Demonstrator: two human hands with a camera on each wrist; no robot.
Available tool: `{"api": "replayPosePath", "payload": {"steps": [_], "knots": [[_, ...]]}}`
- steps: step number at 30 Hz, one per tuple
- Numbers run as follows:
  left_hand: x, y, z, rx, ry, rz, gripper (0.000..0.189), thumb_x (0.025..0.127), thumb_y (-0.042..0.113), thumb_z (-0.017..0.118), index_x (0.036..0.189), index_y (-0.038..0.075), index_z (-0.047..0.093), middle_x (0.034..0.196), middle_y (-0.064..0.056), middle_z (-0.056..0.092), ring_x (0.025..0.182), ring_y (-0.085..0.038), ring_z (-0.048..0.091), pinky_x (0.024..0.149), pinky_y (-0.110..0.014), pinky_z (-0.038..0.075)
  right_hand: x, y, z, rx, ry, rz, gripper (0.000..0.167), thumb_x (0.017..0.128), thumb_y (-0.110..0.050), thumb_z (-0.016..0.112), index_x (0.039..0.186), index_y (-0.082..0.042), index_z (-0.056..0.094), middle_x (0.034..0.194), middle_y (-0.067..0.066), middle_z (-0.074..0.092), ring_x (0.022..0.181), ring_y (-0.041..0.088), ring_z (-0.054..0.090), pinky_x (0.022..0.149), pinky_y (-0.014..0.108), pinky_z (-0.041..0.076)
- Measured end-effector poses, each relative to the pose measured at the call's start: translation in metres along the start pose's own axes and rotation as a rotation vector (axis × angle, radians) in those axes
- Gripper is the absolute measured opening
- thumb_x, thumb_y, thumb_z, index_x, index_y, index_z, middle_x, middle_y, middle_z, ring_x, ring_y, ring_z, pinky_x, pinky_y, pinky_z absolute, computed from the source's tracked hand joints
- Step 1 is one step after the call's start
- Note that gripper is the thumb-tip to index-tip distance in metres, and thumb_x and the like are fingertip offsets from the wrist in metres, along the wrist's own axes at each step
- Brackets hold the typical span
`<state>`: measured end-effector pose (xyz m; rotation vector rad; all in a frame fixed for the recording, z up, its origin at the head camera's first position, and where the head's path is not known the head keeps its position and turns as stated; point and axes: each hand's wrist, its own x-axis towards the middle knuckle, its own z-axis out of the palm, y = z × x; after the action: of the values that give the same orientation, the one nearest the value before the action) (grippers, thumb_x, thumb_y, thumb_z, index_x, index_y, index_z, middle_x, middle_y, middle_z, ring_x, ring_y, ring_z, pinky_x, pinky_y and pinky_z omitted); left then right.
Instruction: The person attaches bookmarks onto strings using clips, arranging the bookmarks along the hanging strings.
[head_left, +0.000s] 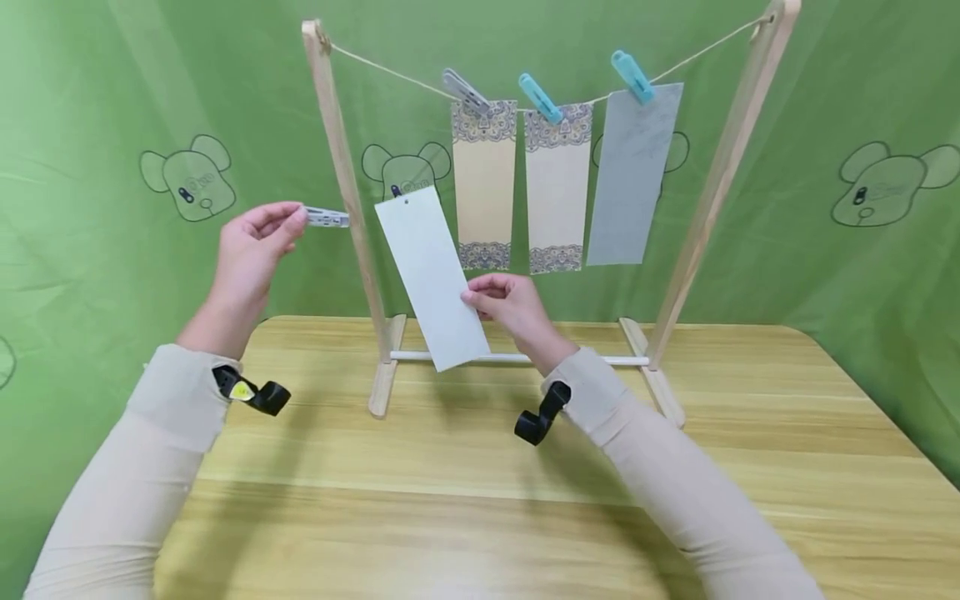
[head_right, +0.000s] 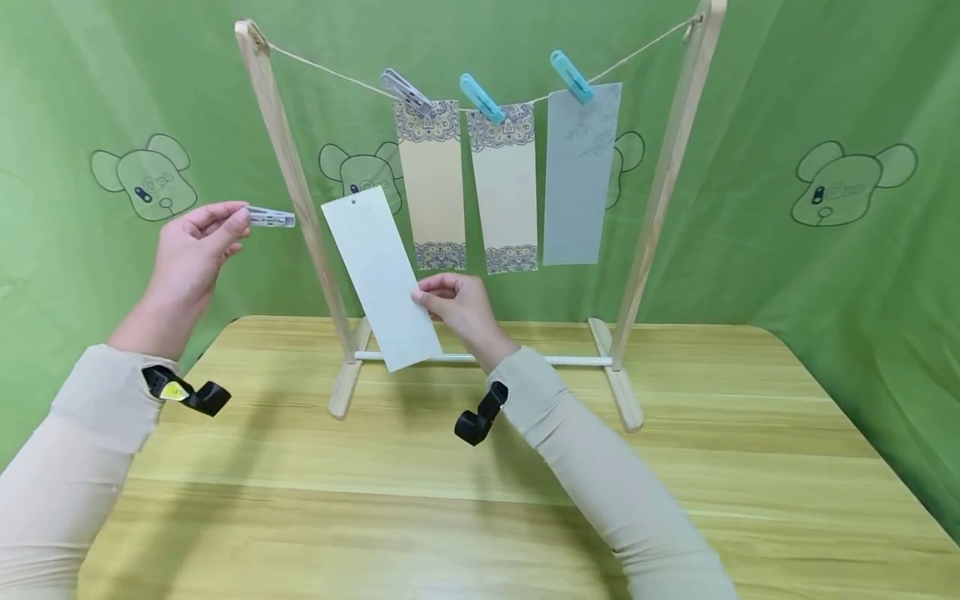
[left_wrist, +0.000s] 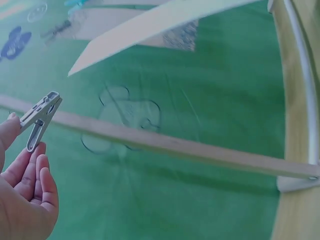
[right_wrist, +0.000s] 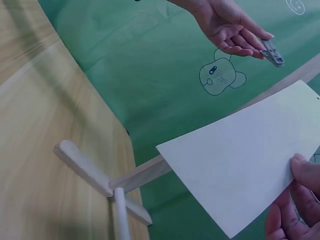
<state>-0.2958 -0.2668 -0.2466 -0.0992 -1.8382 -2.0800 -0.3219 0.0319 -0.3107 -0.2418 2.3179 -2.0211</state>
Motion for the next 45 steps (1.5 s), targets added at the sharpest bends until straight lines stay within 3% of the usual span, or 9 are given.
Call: {"api": "replayPosePath", "payload": {"steps": [8, 13, 17, 20, 26, 30, 35, 40, 45], "knots": [[0.010, 0.040, 0.022, -0.032, -0.001, 0.068, 0.024, 0.078, 0.015, 0.077, 0.100, 0.009, 0.068, 0.089, 0.002, 0.068, 0.078, -0.008, 0.058, 0.066, -0.013, 0.047, 0.011, -0.024, 0.009, 0.046, 0.035, -0.078, 0.019, 0.083, -0.006, 0.071, 0.101, 0.001, 0.067, 0.081, 0.000, 0.066, 0.070, 0.009, 0.060, 0.074, 0.031, 0.056], [0.021, 0.059, 0.040, -0.034, -0.011, 0.113, 0.029, 0.078, 0.011, 0.076, 0.106, 0.005, 0.067, 0.091, 0.001, 0.068, 0.083, -0.008, 0.060, 0.077, -0.015, 0.049, 0.016, -0.033, 0.012, 0.091, 0.072, -0.089, 0.020, 0.082, -0.007, 0.072, 0.101, 0.001, 0.068, 0.079, -0.001, 0.066, 0.068, 0.008, 0.058, 0.068, 0.024, 0.054], [0.027, 0.074, 0.054, -0.012, -0.013, 0.127, 0.033, 0.078, 0.010, 0.076, 0.109, 0.003, 0.066, 0.094, 0.000, 0.067, 0.088, -0.009, 0.060, 0.087, -0.017, 0.048, 0.022, -0.039, 0.014, 0.101, 0.096, -0.093, 0.020, 0.082, -0.008, 0.073, 0.101, -0.002, 0.069, 0.084, 0.002, 0.068, 0.069, 0.009, 0.060, 0.072, 0.026, 0.055], [0.031, 0.085, 0.064, 0.040, -0.010, 0.143, 0.030, 0.079, 0.009, 0.075, 0.107, 0.004, 0.067, 0.094, 0.000, 0.067, 0.087, -0.009, 0.059, 0.088, -0.019, 0.047, 0.026, -0.043, 0.017, 0.106, 0.115, -0.107, 0.020, 0.082, -0.009, 0.073, 0.101, -0.003, 0.069, 0.085, 0.003, 0.069, 0.068, 0.009, 0.060, 0.073, 0.028, 0.055], [0.040, 0.108, 0.085, 0.143, 0.015, 0.211, 0.024, 0.081, 0.008, 0.073, 0.103, 0.005, 0.067, 0.093, 0.000, 0.066, 0.078, -0.008, 0.053, 0.075, -0.016, 0.047, 0.032, -0.052, 0.020, 0.145, 0.165, -0.123, 0.019, 0.080, -0.008, 0.074, 0.098, -0.003, 0.070, 0.078, -0.001, 0.067, 0.061, 0.008, 0.057, 0.063, 0.025, 0.052], [0.049, 0.119, 0.098, 0.177, 0.027, 0.195, 0.023, 0.082, 0.008, 0.071, 0.105, 0.006, 0.067, 0.095, 0.000, 0.066, 0.081, -0.007, 0.055, 0.079, -0.015, 0.048, 0.034, -0.058, 0.020, 0.160, 0.174, -0.130, 0.018, 0.081, -0.008, 0.074, 0.098, -0.004, 0.070, 0.078, -0.001, 0.067, 0.062, 0.008, 0.058, 0.064, 0.024, 0.052], [0.057, 0.124, 0.110, 0.318, 0.074, 0.149, 0.026, 0.084, 0.013, 0.071, 0.109, 0.009, 0.068, 0.105, 0.000, 0.068, 0.087, -0.005, 0.059, 0.085, -0.016, 0.047, 0.036, -0.062, 0.020, 0.153, 0.178, -0.129, 0.019, 0.081, -0.010, 0.074, 0.099, -0.004, 0.070, 0.081, -0.001, 0.068, 0.064, 0.008, 0.058, 0.067, 0.026, 0.053], [0.061, 0.126, 0.117, 0.534, 0.132, 0.169, 0.024, 0.084, 0.024, 0.072, 0.107, 0.015, 0.071, 0.098, 0.006, 0.071, 0.083, -0.001, 0.057, 0.083, -0.017, 0.043, 0.039, -0.064, 0.021, 0.156, 0.193, -0.136, 0.019, 0.082, -0.010, 0.074, 0.100, -0.005, 0.070, 0.082, -0.001, 0.068, 0.064, 0.008, 0.058, 0.066, 0.025, 0.053], [0.065, 0.129, 0.119, 0.573, 0.175, 0.158, 0.021, 0.083, 0.026, 0.073, 0.102, 0.018, 0.073, 0.093, 0.009, 0.071, 0.078, -0.001, 0.053, 0.081, -0.019, 0.042, 0.042, -0.066, 0.023, 0.171, 0.203, -0.131, 0.020, 0.081, -0.010, 0.074, 0.100, -0.005, 0.070, 0.081, -0.001, 0.068, 0.063, 0.008, 0.058, 0.066, 0.023, 0.052]]}}
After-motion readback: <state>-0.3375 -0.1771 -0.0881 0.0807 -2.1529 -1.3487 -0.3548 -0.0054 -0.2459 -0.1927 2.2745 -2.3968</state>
